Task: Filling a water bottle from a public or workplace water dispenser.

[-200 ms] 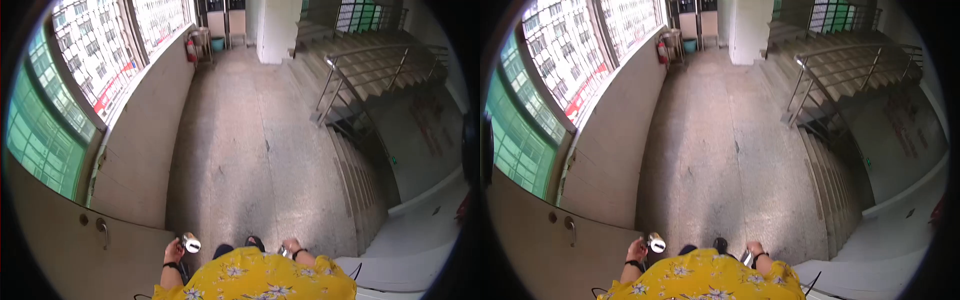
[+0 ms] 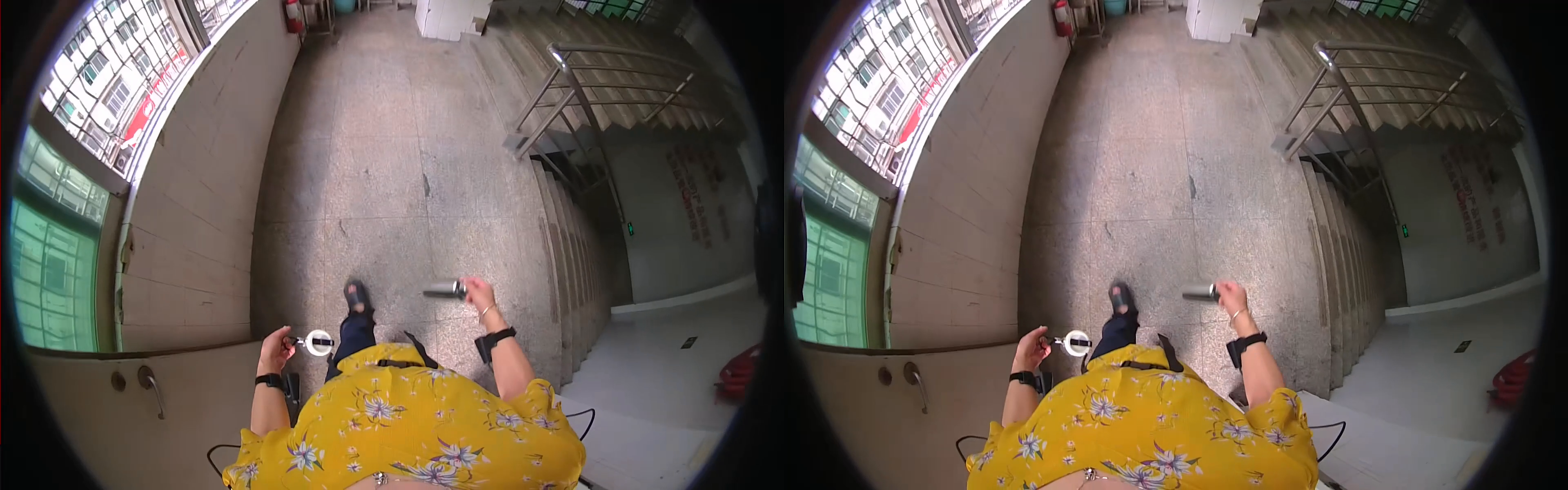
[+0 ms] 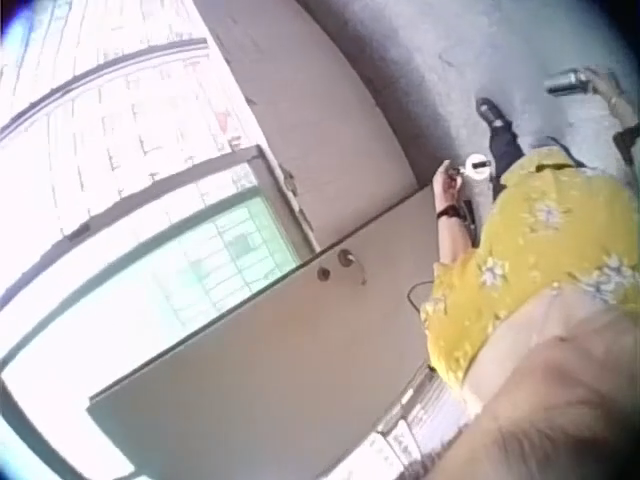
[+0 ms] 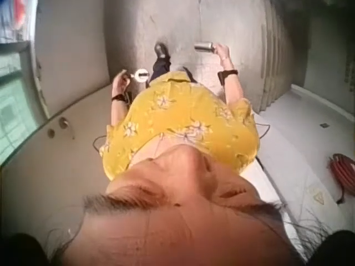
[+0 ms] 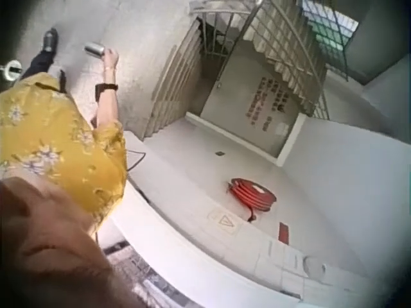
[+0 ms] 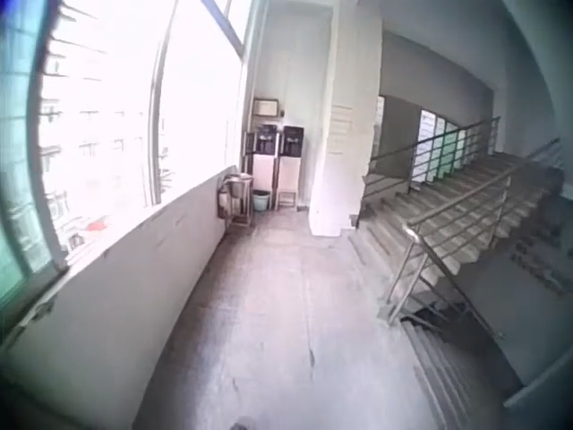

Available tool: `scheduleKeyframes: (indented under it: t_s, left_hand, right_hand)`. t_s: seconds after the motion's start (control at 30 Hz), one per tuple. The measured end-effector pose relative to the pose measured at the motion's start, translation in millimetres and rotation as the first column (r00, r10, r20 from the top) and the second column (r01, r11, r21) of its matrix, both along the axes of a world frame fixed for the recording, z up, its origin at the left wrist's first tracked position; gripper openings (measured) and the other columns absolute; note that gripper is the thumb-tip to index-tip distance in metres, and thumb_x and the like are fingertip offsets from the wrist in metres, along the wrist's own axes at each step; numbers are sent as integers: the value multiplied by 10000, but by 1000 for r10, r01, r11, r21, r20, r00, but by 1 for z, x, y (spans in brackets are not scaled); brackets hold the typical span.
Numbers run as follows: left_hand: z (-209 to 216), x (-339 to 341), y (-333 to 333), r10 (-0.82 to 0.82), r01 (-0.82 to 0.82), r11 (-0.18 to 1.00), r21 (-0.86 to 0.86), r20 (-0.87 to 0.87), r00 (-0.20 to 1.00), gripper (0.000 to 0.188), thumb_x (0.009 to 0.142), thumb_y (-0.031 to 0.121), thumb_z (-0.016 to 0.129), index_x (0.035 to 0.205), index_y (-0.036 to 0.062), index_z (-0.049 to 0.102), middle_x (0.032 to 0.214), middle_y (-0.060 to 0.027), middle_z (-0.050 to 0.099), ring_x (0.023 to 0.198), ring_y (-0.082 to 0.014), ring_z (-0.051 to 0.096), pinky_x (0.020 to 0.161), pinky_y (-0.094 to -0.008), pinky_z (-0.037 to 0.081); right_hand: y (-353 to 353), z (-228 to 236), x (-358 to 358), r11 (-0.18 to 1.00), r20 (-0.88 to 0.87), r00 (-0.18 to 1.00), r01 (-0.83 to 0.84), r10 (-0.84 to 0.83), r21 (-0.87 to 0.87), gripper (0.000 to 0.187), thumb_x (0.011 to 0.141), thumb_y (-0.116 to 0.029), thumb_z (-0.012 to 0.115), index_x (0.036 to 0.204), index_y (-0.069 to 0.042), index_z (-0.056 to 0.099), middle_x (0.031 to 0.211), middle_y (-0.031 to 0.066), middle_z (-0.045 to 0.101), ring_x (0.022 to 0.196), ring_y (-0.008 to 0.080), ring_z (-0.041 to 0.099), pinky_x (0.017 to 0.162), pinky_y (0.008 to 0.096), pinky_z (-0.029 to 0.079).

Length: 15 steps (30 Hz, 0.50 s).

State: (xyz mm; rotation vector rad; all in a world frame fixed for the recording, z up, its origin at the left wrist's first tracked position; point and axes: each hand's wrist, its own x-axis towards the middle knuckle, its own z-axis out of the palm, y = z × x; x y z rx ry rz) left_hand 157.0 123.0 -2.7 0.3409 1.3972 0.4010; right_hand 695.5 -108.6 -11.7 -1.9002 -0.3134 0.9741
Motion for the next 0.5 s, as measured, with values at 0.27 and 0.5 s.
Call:
scheduleKeyframes:
  t_s: [0.27,0.5]
  left_hand:
    - [-30,138,187,-60,60,998,-2,-25,998,133,970,189,678,884,89,659,611,41,520,468,-91,493,453,-244,492]
    - [19,323,389,-360,450,755,477,-273,892,370,814,127,833,1148,90,679,741,52,554,653,-45,522,610,-207,450]
  right_hand:
    - [290,206,143,819,-70,996,91,-61,567,258,1020,-200,647,1162,12,687,684,-81,474,612,32,405,636,205,383]
    - [484,298,227,555,-131,988,61,86,830,288,1026,-203,590,1129,62,634,652,-73,350,634,87,379,767,320,421]
